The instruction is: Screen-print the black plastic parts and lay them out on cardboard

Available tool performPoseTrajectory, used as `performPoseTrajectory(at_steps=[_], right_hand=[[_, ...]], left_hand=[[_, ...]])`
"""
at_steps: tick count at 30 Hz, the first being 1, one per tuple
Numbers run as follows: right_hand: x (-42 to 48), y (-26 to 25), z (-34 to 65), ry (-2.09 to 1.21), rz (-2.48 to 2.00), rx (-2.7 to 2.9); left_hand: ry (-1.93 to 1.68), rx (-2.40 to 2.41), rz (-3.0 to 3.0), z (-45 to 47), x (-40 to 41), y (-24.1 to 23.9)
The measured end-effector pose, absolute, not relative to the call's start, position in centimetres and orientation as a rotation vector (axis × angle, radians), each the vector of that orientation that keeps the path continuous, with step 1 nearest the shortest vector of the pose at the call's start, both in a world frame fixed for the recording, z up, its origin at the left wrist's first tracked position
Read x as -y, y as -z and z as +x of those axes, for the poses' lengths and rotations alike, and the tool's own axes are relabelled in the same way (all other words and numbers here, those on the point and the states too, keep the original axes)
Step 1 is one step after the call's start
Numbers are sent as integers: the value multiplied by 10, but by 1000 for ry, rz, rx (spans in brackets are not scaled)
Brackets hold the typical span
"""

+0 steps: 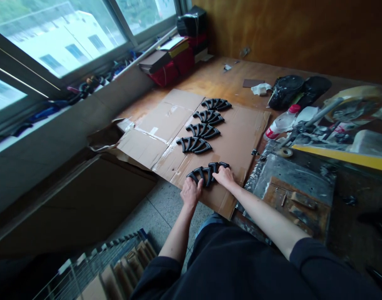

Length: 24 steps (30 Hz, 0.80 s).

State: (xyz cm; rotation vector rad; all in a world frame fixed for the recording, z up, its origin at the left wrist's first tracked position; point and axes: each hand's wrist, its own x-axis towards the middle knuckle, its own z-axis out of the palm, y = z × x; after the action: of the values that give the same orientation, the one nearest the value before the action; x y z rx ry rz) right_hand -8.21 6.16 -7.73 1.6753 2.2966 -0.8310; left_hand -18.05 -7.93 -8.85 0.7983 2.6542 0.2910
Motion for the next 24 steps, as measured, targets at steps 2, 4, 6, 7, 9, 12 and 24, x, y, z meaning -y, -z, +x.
performPoseTrajectory(at_steps=[2,4,6,7,9,12,24], right_hand=[[-67,77,-79,828,1670,-2296],[-73,77,-69,792,1655,-2312],[-79,76,-58,730,1642,-2322],[-81,75,-54,695,1636,-2326],[-81,72,-50,643,1609,-2328],[-73,68,-54,632,1526,-2326],[-19,82,-114,1737,1472,-1942]], left_hand=[[-378,-2687,826,-168,85,91],[-394,-2650,811,-161,86,93],[-392,-2605,799,-160,84,93],[-387,-2585,803,-161,81,93],[-361,-2560,833,-163,75,92],[-300,-2578,882,-162,67,90],[-146,-2470,1250,-278,77,92]])
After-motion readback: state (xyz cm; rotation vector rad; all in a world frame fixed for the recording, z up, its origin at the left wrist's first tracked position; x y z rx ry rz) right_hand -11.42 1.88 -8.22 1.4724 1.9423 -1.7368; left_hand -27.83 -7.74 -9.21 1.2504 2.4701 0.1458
